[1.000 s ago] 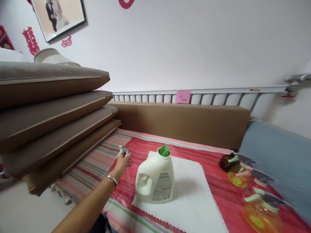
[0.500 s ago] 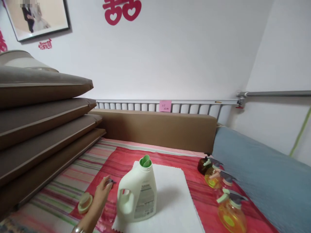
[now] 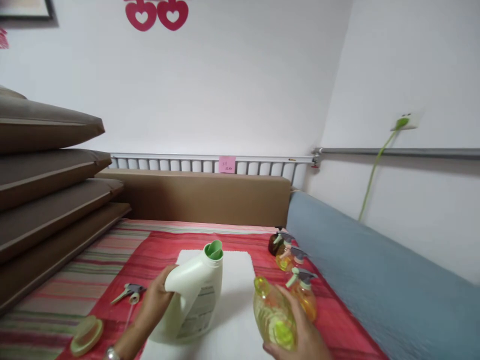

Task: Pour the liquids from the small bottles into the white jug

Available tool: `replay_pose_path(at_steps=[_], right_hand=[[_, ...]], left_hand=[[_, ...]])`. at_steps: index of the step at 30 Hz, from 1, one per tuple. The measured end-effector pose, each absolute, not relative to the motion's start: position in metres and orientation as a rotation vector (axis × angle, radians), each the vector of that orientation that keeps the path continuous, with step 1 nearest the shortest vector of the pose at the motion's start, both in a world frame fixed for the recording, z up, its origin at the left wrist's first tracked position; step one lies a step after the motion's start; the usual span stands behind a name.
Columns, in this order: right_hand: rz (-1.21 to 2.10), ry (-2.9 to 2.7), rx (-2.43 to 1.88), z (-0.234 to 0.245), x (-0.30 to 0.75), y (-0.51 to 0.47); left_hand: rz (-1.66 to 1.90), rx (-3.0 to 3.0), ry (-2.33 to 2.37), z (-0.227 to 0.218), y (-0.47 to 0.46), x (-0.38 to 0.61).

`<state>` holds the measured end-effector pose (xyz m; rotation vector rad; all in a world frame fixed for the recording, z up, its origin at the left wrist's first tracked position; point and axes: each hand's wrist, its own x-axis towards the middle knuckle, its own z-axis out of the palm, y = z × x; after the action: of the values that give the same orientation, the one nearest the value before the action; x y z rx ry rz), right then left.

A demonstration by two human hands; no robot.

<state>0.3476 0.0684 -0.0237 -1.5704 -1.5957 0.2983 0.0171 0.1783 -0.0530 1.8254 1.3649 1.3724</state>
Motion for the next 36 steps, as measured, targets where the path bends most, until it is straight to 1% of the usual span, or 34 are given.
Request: replay_pose_path(at_steps=[5, 13, 24, 36], right_hand=[[0.071, -1.851, -1.663, 0.029, 0.376, 0.089], [-0.274, -2.225, -1.56, 0.062, 0.386, 0.124], [-0.516, -2.411, -1.478, 0.077, 0.386, 0.141], [-0.632, -2.468, -1.464, 0.081, 0.382, 0.141]], left_hand=[[1.14, 2.004, 1.48, -0.04, 0.179, 0.031], [0.993, 2.13, 1.609, -0.038, 0.184, 0.047], [0.939, 2.19, 1.624, -0.033, 0.181, 0.054], [0.95, 2.183, 1.599, -0.03, 0.177, 0.053]])
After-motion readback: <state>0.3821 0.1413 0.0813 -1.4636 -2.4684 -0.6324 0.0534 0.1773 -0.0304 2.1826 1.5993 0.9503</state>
